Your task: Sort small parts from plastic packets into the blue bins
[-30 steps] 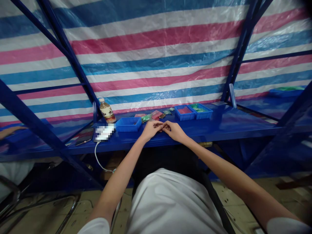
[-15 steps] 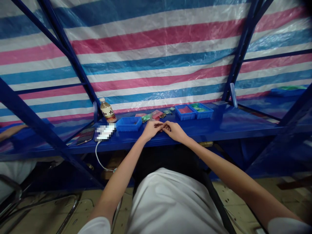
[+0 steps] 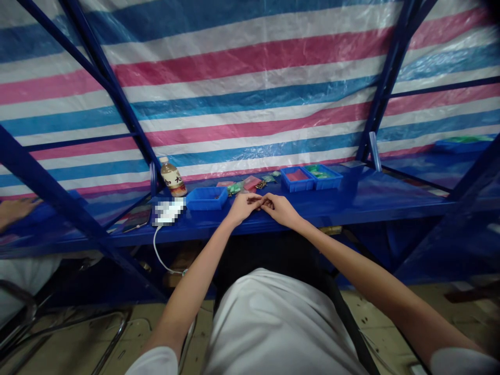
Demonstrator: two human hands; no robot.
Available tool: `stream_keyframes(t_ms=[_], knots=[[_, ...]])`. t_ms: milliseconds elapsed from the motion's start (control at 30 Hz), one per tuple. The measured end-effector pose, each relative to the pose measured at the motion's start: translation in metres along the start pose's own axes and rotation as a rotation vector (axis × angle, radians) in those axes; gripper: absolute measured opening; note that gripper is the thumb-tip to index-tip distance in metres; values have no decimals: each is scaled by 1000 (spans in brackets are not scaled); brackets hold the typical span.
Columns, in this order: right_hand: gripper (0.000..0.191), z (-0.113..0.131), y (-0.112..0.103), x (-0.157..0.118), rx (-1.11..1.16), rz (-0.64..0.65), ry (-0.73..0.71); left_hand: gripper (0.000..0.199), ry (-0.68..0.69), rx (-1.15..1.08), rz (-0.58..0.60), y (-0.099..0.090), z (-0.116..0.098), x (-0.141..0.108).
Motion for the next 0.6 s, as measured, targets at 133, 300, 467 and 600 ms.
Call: stream_keyframes(t_ms=[133, 300, 467, 600], knots=[[12, -1, -1, 0, 21, -11, 3, 30, 5, 7, -1, 0, 1, 1], [11, -2, -2, 0, 58, -33, -6, 26, 1, -15, 2, 0, 3, 1], [16, -2, -3, 0, 108, -63, 21, 24, -19, -57, -22, -1, 7, 2], [20, -4, -5, 1, 134, -97, 39, 23, -20, -29, -29, -2, 10, 4]])
Point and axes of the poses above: each hand's wrist, its own x-axis towards the middle knuckle, its own y-axis out of the palm, z = x × y, the point moved 3 cm from there along x, towards the middle knuckle, and after that the axes turned 5 degrees about -y, right-handed, at the moved point
